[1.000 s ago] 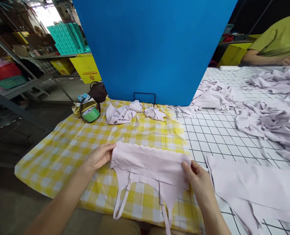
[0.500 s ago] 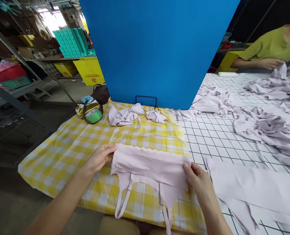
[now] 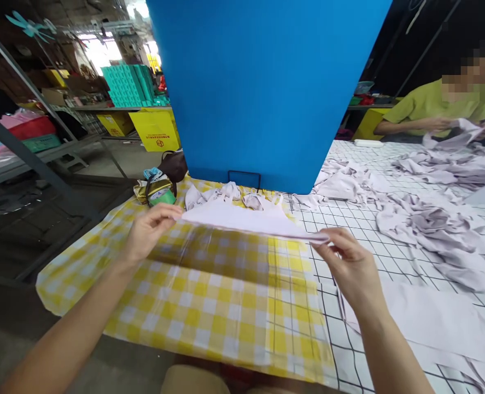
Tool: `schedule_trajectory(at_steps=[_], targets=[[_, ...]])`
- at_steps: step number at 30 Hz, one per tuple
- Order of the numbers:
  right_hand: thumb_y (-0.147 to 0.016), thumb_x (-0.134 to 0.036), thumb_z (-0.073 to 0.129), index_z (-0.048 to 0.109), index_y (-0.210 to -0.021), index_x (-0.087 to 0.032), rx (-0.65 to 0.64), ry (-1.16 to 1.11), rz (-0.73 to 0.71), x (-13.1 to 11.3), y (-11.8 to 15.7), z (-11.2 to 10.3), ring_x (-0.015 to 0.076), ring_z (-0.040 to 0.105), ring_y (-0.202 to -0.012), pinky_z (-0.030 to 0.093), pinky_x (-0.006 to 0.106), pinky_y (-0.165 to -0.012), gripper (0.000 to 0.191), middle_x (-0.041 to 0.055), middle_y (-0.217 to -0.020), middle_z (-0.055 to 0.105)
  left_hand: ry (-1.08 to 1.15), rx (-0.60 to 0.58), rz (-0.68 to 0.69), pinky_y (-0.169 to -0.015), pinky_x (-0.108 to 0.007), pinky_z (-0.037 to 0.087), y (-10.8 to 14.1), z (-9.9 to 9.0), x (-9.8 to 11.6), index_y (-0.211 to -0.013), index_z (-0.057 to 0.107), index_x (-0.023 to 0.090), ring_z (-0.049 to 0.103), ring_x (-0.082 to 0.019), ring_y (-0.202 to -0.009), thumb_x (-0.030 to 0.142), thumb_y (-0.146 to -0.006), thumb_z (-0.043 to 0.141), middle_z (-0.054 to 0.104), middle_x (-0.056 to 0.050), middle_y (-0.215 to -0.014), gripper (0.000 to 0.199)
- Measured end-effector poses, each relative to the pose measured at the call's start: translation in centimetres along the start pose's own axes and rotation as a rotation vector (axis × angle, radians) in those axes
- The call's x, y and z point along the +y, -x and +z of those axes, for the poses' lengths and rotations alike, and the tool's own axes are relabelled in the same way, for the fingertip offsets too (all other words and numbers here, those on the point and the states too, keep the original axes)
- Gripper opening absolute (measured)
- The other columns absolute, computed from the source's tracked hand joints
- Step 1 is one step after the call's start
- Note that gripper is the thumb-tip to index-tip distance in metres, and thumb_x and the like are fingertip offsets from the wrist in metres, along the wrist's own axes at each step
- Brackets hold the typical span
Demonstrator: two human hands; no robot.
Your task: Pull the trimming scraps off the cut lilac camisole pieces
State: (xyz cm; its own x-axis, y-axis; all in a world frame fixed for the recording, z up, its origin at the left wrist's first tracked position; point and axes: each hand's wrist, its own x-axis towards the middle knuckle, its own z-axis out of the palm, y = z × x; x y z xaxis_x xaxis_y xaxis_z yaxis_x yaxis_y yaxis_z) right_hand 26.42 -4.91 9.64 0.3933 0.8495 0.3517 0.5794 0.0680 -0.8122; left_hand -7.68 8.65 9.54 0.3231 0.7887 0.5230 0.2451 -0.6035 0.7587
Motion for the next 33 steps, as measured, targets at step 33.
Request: schedule_trajectory(at_steps=[33], targets=[[-0.081, -0.033, 0.05, 0.069, -0.08, -0.026, -0.14, 0.14, -0.03, 6.5, 12.8, -0.7, 0.0242, 0.059, -0.093, 0.049, 0.036, -0.074, 0.02, 0.0086, -0.101, 0.062, -0.133, -0.397, -0.255, -0.09, -0.032, 0.046, 13.5, 1.8, -0.3, -0.079, 0.061, 0.022, 0.058, -0.021, -0.105, 0.03, -0.083, 0.044, 0.068, -0.004, -0.1, 0.019]])
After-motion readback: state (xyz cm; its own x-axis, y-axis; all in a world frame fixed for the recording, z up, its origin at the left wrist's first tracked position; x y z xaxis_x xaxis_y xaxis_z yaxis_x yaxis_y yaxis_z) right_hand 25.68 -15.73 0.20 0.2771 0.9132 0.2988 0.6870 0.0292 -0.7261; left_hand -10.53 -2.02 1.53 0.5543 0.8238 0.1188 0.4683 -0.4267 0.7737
